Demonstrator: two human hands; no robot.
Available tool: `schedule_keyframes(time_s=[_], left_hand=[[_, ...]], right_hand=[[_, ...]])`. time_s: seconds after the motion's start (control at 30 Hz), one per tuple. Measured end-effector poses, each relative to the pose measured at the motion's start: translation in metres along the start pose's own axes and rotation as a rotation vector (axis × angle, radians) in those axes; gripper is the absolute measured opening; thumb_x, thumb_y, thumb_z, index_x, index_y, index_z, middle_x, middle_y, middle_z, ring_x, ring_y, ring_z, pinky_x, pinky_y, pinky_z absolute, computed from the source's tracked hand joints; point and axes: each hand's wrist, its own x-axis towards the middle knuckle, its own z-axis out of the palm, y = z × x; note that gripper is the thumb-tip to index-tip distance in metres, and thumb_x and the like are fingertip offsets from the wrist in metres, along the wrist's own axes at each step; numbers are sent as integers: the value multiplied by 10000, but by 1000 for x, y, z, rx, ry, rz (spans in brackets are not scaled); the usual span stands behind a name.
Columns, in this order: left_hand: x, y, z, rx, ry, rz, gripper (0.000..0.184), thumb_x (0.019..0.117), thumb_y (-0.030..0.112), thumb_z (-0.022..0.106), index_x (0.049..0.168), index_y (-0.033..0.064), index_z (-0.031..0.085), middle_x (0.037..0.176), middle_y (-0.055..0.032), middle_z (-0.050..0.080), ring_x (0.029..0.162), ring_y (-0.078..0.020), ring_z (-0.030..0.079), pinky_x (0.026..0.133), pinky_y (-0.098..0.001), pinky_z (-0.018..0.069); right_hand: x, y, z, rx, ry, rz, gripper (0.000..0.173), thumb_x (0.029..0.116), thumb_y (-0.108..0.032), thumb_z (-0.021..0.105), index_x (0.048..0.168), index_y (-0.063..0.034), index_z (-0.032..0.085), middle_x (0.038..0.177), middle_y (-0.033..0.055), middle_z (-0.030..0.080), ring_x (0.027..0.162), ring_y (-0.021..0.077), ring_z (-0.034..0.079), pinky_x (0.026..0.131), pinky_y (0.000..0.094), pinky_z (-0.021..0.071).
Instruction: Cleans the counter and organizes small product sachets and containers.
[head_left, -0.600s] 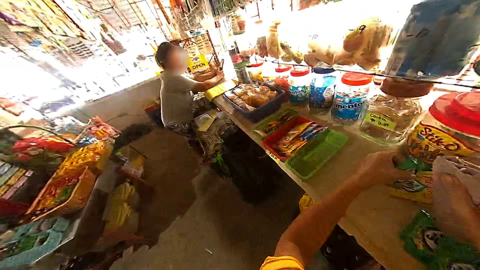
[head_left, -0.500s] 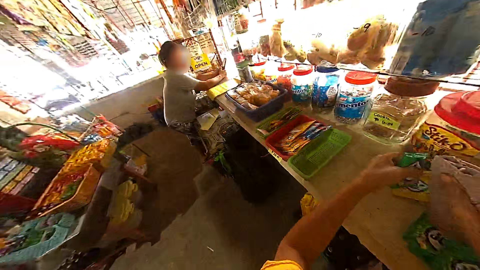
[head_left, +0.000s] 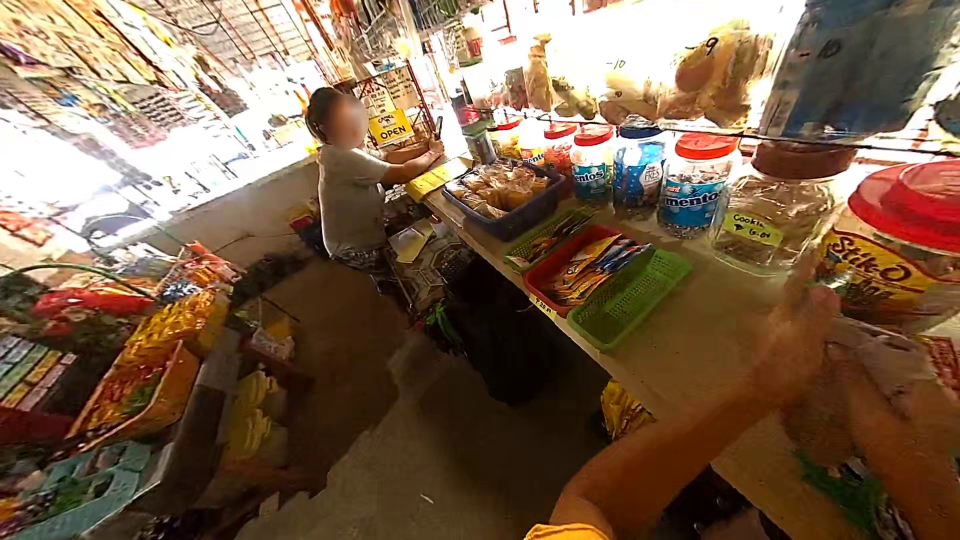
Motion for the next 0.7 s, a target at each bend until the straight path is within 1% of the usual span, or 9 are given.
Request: schedule_keyframes(time_s=[0.07,0.17,0.23,0.33,0.4,0.47,0.57,0.63,0.7], left_hand=[[-14,-3,13,59,-4,44,541,1098,148,287,1605,-25,209,1603,-303,279,1446,-334,376,1173,-440,334],[-35,-19,29,168,-15,132,558,1059,105,365,1570,-90,256,1511,-366,372,1397,-424,411,1164,-492,347],[-37,-19,30,207,-51,121,563,1060,90,405,1558,-120,245,1501,-368,394,1373,-407,462,1149,-476,383],[-20,-6,20,205,-57,-4,524,1057,69,484,1519,-109,312,1388,-334,528,1215,-344,604,1034,-468,490],[-7,-1,10,180,-45,-36,482,1059,77,476,1491,-98,351,1317,-325,574,1143,-328,633,981,-476,514],[-3,-2,4,138,-42,-21,481,1082,97,408,1516,-90,320,1369,-317,531,1162,-288,596,994,-431,487],[-11,-5,9,182,-32,30,505,1102,122,356,1557,-84,279,1543,-300,392,1389,-310,469,1152,-427,381],[-23,-17,20,265,-45,115,549,1084,120,369,1563,-111,235,1595,-314,308,1478,-352,365,1212,-451,304],[-32,-25,29,320,-52,219,571,1063,104,410,1540,-158,238,1573,-365,304,1480,-409,346,1222,-451,290]], right_hand=[[4,-12,-4,23,103,123,450,1057,-153,505,1300,223,461,1244,200,624,1166,-30,588,1028,165,478],[18,-10,-12,71,251,275,480,1039,-131,541,1331,228,409,1208,196,607,1111,-17,596,1004,165,484],[21,2,-18,60,251,262,476,1027,-137,561,1316,215,425,1166,164,628,1067,-30,617,978,160,505],[16,6,-18,-1,183,202,476,1043,-177,533,1313,208,462,1208,220,626,1120,39,613,1013,214,490],[14,-1,-13,14,118,176,439,1049,-187,521,1313,164,496,1215,155,640,1123,-8,611,1005,193,501],[10,-8,-9,30,63,147,406,1035,-144,523,1314,150,516,1250,143,639,1149,-34,594,1013,169,491],[11,-7,-9,-3,46,121,415,1029,-144,517,1308,162,542,1280,211,624,1187,18,585,1033,189,470],[11,-4,-15,52,108,161,431,1037,-143,527,1305,191,474,1221,153,633,1132,-31,595,1014,172,485],[14,-1,-20,113,195,251,462,1025,-109,531,1329,211,391,1154,120,611,1052,-48,601,964,161,505]])
